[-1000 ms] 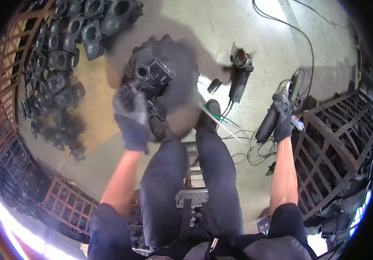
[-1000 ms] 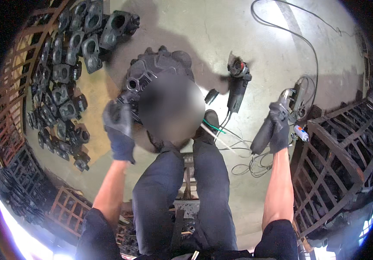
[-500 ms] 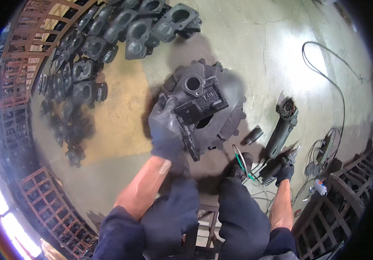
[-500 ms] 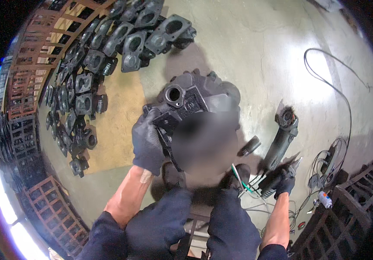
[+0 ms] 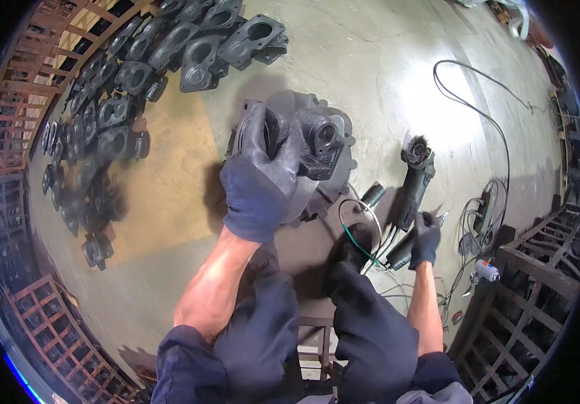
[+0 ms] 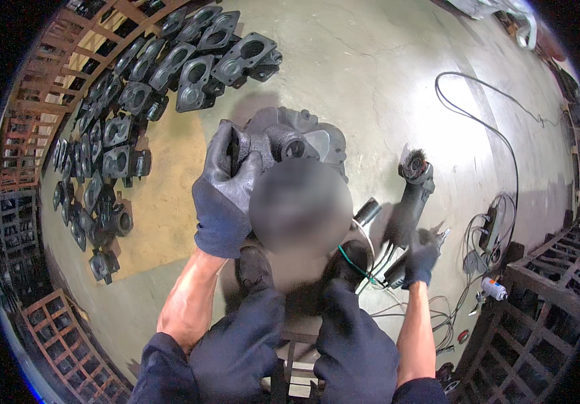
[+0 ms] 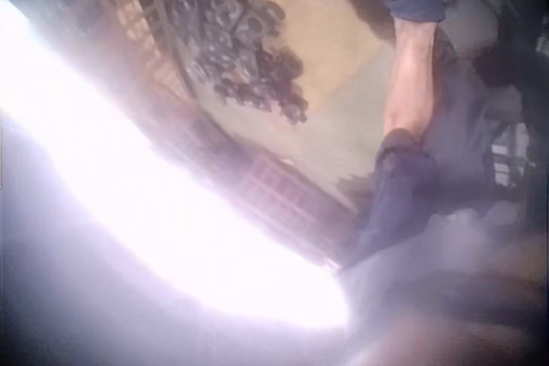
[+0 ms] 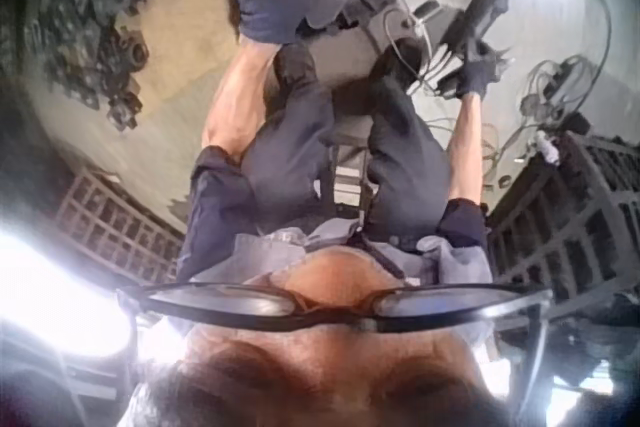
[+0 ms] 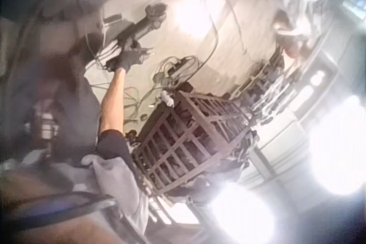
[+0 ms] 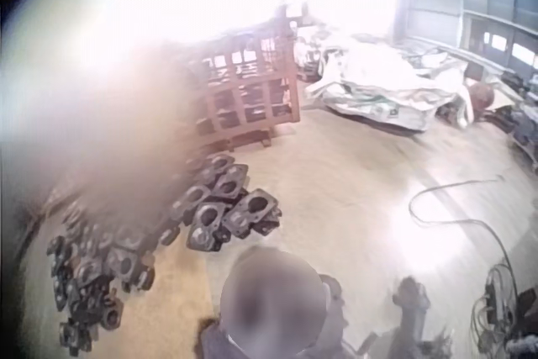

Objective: The person sits on the floor and uses a handheld angle grinder to smooth the surfaces of dark metal castings. They rotate the parts to access different areas, then switch to a smaller rotary tool to clean the interior of a central bore. The person inspects the part by holding it up to the light before continuing to grind and clean additional sections.

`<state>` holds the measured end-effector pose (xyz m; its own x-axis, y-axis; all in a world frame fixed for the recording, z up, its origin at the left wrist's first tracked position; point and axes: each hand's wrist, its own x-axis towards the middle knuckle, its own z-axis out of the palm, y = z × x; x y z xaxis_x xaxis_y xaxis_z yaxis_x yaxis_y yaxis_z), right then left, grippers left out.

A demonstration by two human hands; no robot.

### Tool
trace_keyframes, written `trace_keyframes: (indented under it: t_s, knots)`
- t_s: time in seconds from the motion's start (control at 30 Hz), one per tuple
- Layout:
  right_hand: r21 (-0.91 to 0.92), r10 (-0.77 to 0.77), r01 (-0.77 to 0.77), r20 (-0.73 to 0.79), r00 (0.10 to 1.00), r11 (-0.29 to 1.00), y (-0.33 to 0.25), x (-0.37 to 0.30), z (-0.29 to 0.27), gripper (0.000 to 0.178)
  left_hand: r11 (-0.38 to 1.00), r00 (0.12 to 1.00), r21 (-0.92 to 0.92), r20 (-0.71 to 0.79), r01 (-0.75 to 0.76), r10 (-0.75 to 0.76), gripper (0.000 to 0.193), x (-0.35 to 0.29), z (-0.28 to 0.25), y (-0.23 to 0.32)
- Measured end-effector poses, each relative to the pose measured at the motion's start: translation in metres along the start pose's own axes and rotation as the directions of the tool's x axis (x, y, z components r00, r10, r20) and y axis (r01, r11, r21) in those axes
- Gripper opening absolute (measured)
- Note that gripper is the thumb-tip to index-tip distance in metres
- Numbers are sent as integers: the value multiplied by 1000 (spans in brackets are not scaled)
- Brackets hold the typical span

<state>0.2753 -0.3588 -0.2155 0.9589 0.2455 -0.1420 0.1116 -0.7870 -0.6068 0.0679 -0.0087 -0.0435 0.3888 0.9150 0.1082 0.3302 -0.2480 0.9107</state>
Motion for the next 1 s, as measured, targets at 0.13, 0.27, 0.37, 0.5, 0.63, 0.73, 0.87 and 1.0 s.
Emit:
trace_keyframes:
  t_s: [0.13,0.27,0.37,0.5,0.63,0.73,0.87,1.0]
  knots:
    - [-73,92,-73,311,946,995,-37,6,44,55,965,986,205,47,-166,160,55,-12,-4,-12]
    - [-230,80,-4,326,942,973,-59,13,74,61,938,972,256,79,-234,221,53,-20,4,-15]
    - [-325,222,-76,442,869,943,-73,20,91,62,899,960,338,104,-278,259,52,-23,7,-10]
    - [-393,235,-85,353,905,916,-63,23,117,60,899,960,343,159,-274,233,55,-23,7,-3]
    - [-383,220,-79,342,913,920,-63,27,120,57,900,954,332,198,-282,225,47,-18,-1,-8]
    - [-247,89,-17,285,954,969,-48,33,110,50,987,981,3,110,161,-160,41,-7,-3,-2]
    - [338,-15,-103,329,944,935,-85,45,66,17,986,978,-50,146,157,-148,33,2,-8,-41]
    - [623,-225,67,180,958,780,-158,60,11,30,856,899,-280,83,434,-429,32,9,-5,-57]
